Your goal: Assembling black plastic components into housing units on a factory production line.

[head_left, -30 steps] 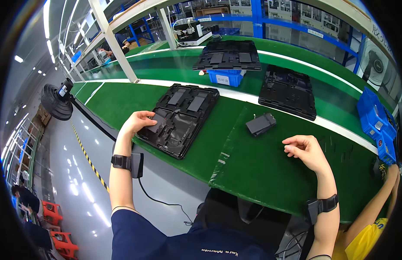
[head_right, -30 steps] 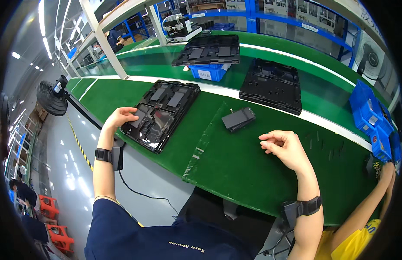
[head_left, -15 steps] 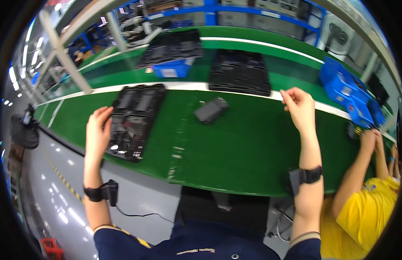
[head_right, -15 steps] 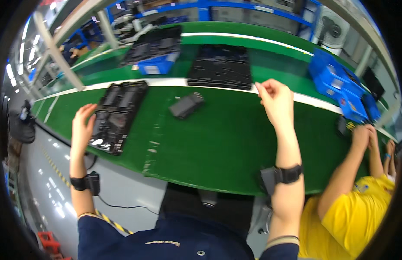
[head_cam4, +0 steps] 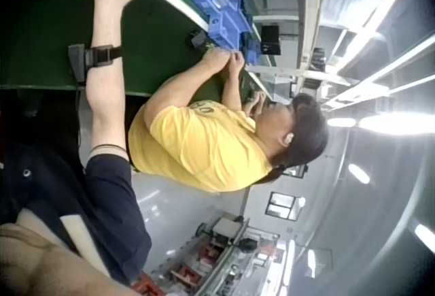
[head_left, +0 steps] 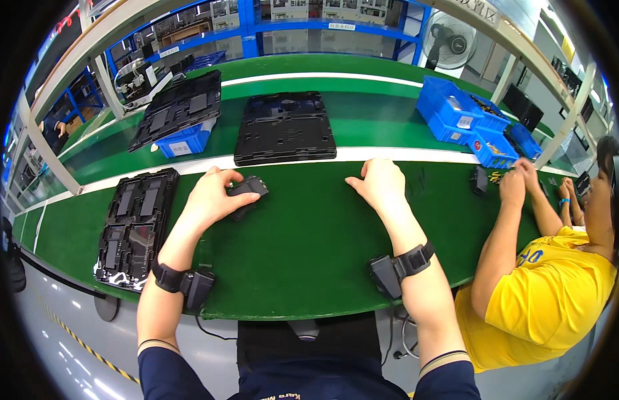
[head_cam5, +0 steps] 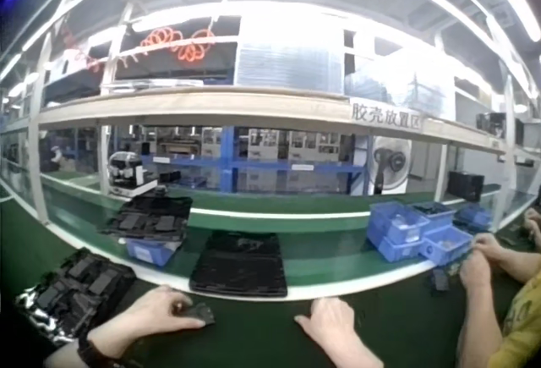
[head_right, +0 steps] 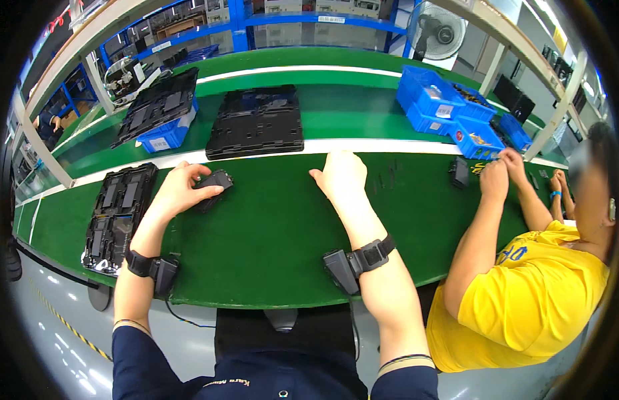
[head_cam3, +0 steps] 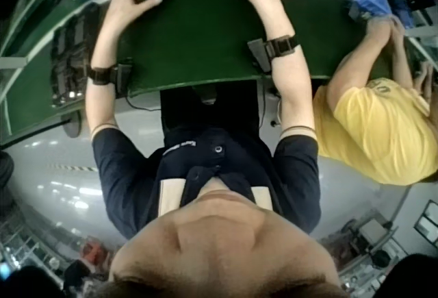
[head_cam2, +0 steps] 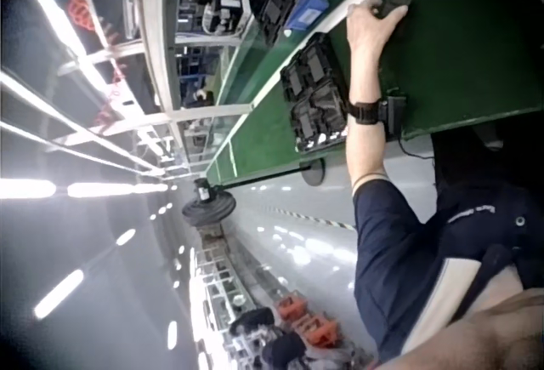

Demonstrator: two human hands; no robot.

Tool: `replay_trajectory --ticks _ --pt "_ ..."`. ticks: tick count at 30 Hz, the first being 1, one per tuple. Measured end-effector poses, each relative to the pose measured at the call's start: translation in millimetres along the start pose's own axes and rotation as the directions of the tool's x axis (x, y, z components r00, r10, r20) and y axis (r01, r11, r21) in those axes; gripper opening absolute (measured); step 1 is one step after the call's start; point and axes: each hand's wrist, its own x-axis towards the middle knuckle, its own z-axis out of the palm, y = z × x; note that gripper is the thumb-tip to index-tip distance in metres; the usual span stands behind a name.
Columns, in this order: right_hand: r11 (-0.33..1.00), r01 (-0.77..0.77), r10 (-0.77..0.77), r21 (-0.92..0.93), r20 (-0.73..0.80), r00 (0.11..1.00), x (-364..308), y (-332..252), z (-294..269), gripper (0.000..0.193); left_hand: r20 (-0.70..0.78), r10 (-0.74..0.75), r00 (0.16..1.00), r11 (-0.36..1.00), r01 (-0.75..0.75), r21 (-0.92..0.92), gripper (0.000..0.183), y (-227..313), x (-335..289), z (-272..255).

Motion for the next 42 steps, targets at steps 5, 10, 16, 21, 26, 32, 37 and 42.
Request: replay_trajectory --ticks 5,10,16,21,26,32,37,42 --pt "0.965 0.052 -0.052 -0.258 0.006 0.999 9 -22 20 0.011 -0.059 0.088 0.994 0.994 -0.092 -0.063 0.044 3 0 4" --pt "0.936 0.063 -0.065 -0.345 0.003 0.998 15 -17 29 0.008 -0.079 0.122 0.989 0.992 -0.123 -0.008 0.042 3 3 9" --pt "0.956 0.227 -0.190 0.184 -0.198 0.961 8 -24 7 0.008 -0.038 0.025 0.999 0.999 -0.026 -0.019 0.044 -4 2 4" --pt "0.726 0.097 -0.118 0.681 -0.016 0.993 -5 -52 -2 0.026 0.007 -0.060 0.998 0.998 0.060 -0.023 0.045 -5 5 0" --pt "0.565 0.123 -0.236 0.816 0.017 0.971 -21 -72 -12 0.011 0.021 -0.086 0.996 0.983 0.088 -0.159 0.038 -10 4 3" --pt "0.342 -0.085 -0.239 0.936 0.174 0.955 -27 -74 -15 0.019 0.136 -0.039 0.990 0.865 0.101 -0.491 0.027 4 -6 -14" --pt "0.267 -0.156 -0.237 0.951 0.222 0.946 -29 -75 -16 0.019 0.301 0.095 0.949 0.479 0.221 -0.850 0.021 28 -16 -4" --pt "0.117 -0.385 -0.144 0.915 0.399 0.905 -34 -77 -22 0.016 0.235 0.108 0.966 0.446 0.164 -0.880 0.023 36 -21 14"
